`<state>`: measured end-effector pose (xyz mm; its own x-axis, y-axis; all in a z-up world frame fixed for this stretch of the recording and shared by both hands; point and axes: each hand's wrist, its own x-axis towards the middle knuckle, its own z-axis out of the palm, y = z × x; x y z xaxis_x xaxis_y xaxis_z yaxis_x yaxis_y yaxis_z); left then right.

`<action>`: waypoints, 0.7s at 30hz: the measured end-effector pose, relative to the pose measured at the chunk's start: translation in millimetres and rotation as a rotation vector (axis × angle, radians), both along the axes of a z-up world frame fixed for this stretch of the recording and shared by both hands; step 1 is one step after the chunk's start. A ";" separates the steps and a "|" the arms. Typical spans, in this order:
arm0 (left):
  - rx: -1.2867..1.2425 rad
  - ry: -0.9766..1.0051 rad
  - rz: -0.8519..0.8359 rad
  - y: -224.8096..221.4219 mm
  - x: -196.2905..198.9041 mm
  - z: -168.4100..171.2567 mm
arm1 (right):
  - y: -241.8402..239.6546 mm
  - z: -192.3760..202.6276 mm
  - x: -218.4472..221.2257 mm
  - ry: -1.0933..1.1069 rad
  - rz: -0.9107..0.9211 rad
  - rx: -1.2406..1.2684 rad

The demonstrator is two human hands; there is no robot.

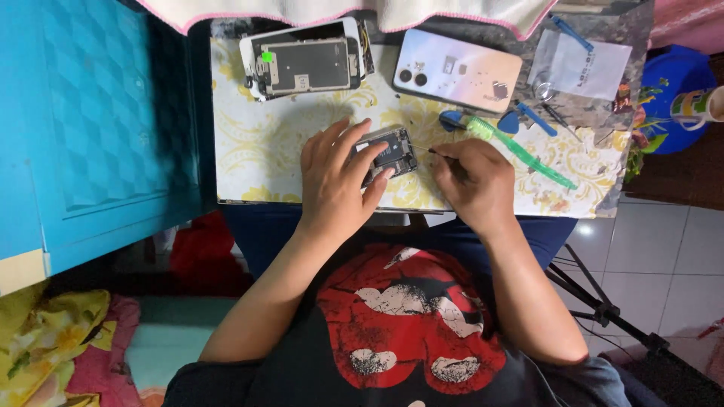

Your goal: A person is disassembling a mobile phone, removing internal components like the motherboard and screws using a screwdriver.

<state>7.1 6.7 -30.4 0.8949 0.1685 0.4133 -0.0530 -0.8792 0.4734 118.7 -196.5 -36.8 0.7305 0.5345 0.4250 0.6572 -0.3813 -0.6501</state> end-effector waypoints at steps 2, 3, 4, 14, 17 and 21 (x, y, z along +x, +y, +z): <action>0.013 0.002 0.003 1.9 6.5 5.3 | -0.9 -1.4 1.0 0.015 0.001 0.013; 0.023 0.007 0.006 3.1 9.6 7.8 | -1.0 -2.1 1.6 0.032 0.003 0.021; 0.026 0.004 0.008 3.2 13.1 7.2 | -0.5 0.6 1.8 0.030 0.005 0.025; 0.106 0.015 -0.011 -1.6 32.0 6.9 | 1.8 9.9 1.6 0.065 0.034 0.046; 0.132 0.014 -0.011 -2.9 34.9 4.0 | -1.3 10.1 2.9 0.085 0.023 0.073; 0.168 0.008 -0.028 -6.7 40.9 2.1 | -5.0 15.0 5.3 0.124 -0.001 0.125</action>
<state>48.0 0.0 -28.3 0.9016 0.0727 0.4265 -0.0756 -0.9442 0.3207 123.9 -201.5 -21.8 0.7818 0.4823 0.3952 0.5691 -0.2927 -0.7684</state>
